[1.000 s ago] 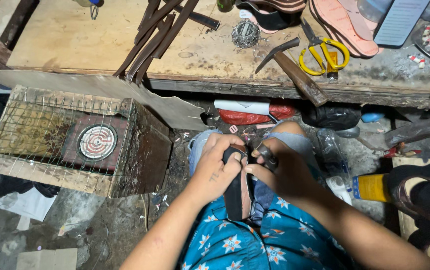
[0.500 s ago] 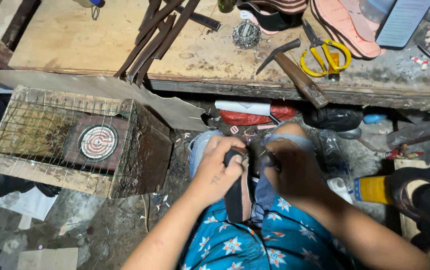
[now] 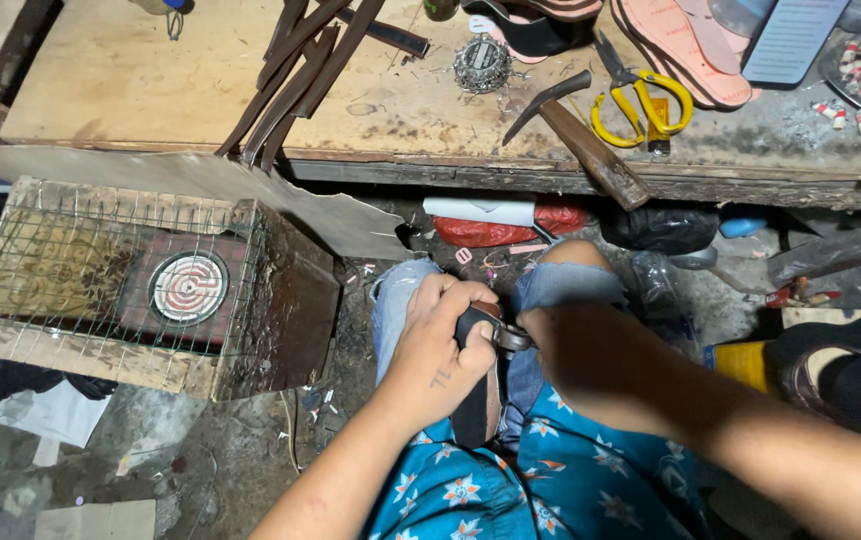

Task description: The person sits on the floor of a shoe workshop holding a shoe upper on their lap. They hammer the shoe, trim and press its edges with pliers, then take a strap and fit it across the shoe, pressing the strap ends into place.

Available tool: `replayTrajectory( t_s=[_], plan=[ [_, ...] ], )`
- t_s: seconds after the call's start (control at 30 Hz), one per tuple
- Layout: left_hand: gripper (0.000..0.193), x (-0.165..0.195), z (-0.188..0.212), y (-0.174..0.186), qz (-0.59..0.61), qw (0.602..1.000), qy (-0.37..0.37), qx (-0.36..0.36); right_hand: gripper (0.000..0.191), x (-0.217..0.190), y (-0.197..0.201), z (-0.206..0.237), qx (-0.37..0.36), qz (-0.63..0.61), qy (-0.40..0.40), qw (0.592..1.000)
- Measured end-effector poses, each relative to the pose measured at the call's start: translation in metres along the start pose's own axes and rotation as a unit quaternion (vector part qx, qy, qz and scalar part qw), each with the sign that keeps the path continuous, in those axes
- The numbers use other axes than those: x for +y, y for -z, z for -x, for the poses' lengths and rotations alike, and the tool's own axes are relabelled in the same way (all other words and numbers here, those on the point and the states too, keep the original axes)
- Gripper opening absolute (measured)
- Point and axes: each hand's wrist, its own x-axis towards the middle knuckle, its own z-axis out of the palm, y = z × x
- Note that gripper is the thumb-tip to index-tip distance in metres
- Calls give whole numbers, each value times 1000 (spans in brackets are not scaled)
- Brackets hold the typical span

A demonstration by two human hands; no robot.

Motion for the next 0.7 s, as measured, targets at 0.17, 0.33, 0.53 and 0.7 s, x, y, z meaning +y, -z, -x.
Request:
replayTrajectory(
  t_s=[0.17,0.33,0.53,0.7],
  plan=[
    [30,12,2,-3,-27,1000,5,6,24,-1,9,5,-40,84,49,994],
    [30,18,3,0,-24,1000,4,-10,22,-4,15,9,-60,91,70,992],
    [28,12,4,6,25,999,1,-24,17,-10,17,7,-63,211,116,968],
    [26,2,4,5,48,998,28,-22,21,-14,16,-2,-46,244,106,963]
  ],
)
